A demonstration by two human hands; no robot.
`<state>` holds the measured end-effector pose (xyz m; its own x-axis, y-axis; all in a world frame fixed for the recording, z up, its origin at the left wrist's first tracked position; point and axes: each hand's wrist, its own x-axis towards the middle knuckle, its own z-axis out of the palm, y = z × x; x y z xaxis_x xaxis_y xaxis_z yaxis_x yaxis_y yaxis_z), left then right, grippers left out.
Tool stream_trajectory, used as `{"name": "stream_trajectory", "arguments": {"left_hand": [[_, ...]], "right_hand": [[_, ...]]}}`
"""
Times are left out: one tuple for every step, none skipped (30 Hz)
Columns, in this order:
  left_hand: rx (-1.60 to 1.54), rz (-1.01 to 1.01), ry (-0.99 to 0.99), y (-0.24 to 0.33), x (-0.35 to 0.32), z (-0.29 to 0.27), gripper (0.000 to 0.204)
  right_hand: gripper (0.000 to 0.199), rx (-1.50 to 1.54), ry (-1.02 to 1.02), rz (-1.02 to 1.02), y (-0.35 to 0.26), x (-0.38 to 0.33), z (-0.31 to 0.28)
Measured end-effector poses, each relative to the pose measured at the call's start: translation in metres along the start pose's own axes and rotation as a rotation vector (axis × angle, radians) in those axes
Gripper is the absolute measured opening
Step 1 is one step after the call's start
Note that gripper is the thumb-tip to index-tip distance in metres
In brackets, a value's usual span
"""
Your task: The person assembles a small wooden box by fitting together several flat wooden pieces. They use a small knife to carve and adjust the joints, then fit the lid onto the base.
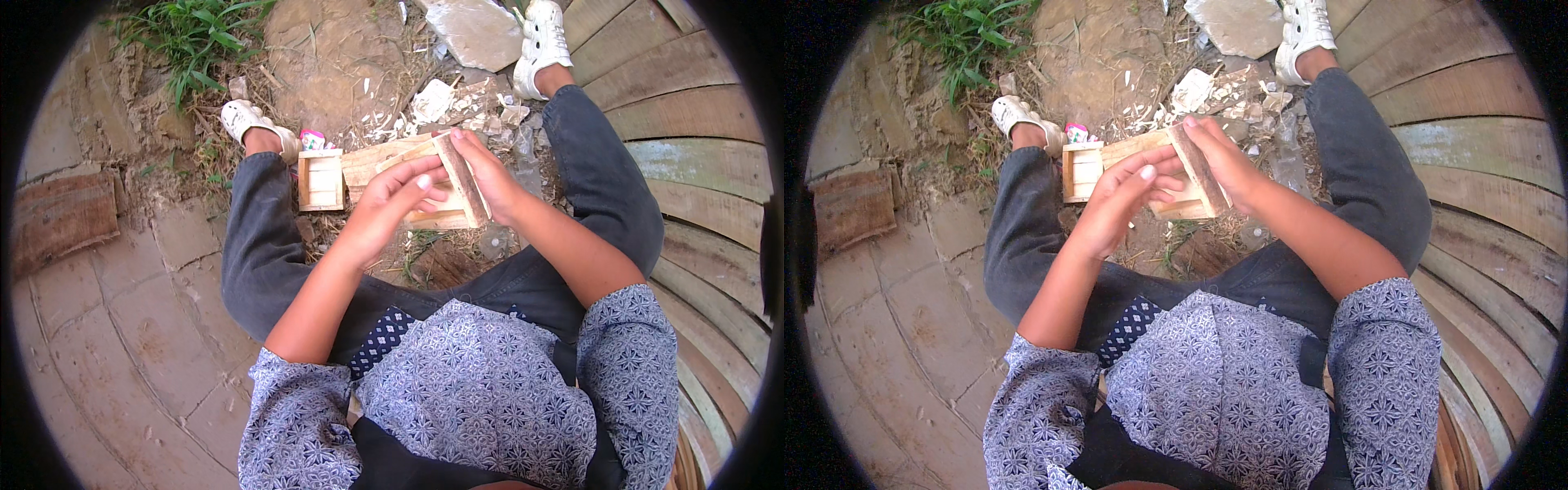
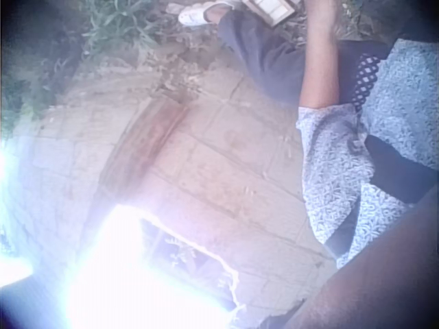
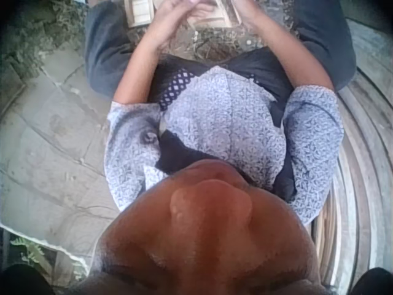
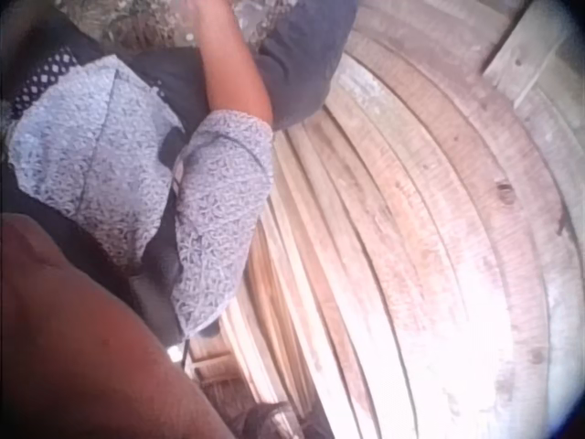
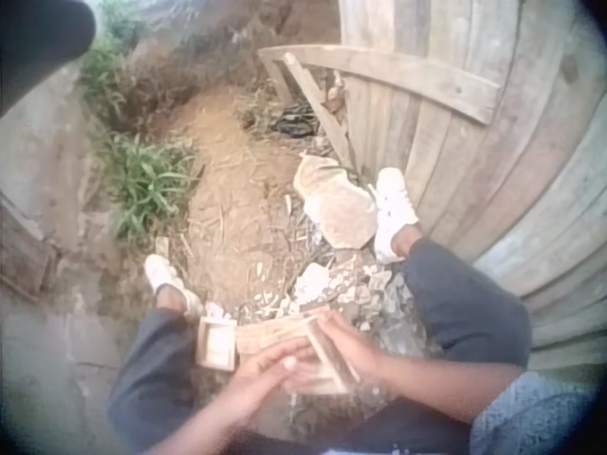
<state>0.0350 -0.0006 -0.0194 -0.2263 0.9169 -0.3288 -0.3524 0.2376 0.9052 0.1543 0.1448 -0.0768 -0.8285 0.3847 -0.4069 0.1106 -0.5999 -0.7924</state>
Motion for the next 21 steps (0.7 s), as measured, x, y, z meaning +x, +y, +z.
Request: {"name": "stream_trajectory", "arguments": {"left_hand": [[0.17,0.029,0.021,0.0,0.001,-0.001,0.063],[0.485,0.16,0.032,0.001,0.0,-0.001,0.071],[0.802,0.29,0.046,0.005,-0.003,0.003,0.08],[1.12,0.419,0.059,0.007,-0.006,0.007,0.088],[0.966,0.357,0.073,-0.005,-0.005,0.01,0.111],[0.987,0.362,0.091,-0.006,-0.004,0.011,0.112],[1.008,0.366,0.108,-0.006,-0.003,0.013,0.114],[1.029,0.371,0.125,-0.006,-0.001,0.013,0.115],[0.993,0.407,0.153,-0.012,0.002,0.008,0.112],[0.951,0.426,0.191,-0.016,0.004,0.003,0.109],[0.908,0.444,0.23,-0.02,0.005,-0.001,0.106],[0.867,0.461,0.264,-0.02,0.007,-0.004,0.103],[0.851,0.528,0.321,-0.02,0.009,-0.004,0.096],[0.723,0.472,0.323,-0.019,0.008,-0.007,0.096],[0.595,0.415,0.319,-0.017,0.008,-0.009,0.095],[0.467,0.358,0.314,-0.014,0.008,-0.009,0.094],[0.372,0.344,0.327,-0.011,0.006,-0.006,0.092],[0.405,0.358,0.327,-0.01,0.006,-0.006,0.091],[0.439,0.372,0.328,-0.009,0.006,-0.008,0.09],[0.472,0.387,0.328,-0.009,0.005,-0.009,0.09],[0.528,0.412,0.342,-0.011,0.006,-0.012,0.088]], "right_hand": [[0.049,0.051,0.002,0.03,-0.002,-0.001,0.003],[0.048,0.103,0.005,0.061,-0.003,-0.002,0.004],[0.044,0.093,0.018,0.05,-0.002,-0.001,0.006],[0.045,0.162,0.028,0.078,-0.003,-0.001,0.007],[0.046,0.231,0.04,0.105,-0.004,-0.001,0.008],[0.048,0.3,0.054,0.131,-0.005,-0.002,0.009],[0.044,0.31,0.038,0.088,-0.006,-0.001,0.01],[0.041,0.307,0.061,0.053,-0.007,-0.002,0.012],[0.039,0.304,0.08,0.017,-0.011,-0.005,0.017],[0.037,0.3,0.099,-0.02,-0.014,-0.007,0.021],[0.027,0.19,0.114,0.037,-0.016,-0.008,0.017],[0.024,0.145,0.095,-0.005,-0.019,-0.007,0.017],[0.021,0.099,0.075,-0.047,-0.024,-0.008,0.017],[0.019,0.053,0.054,-0.089,-0.029,-0.007,0.017],[0.017,-0.005,0.076,-0.122,-0.034,-0.006,0.012],[0.016,-0.053,0.096,-0.17,-0.036,-0.003,0.006],[0.016,-0.101,0.115,-0.218,-0.037,-0.001,0.0],[0.016,-0.15,0.132,-0.264,-0.039,0.001,-0.003],[0.02,-0.165,0.146,-0.339,-0.041,0.0,-0.004],[0.022,-0.21,0.13,-0.382,-0.043,0.0,-0.004],[0.024,-0.256,0.113,-0.424,-0.046,-0.002,-0.003]]}}
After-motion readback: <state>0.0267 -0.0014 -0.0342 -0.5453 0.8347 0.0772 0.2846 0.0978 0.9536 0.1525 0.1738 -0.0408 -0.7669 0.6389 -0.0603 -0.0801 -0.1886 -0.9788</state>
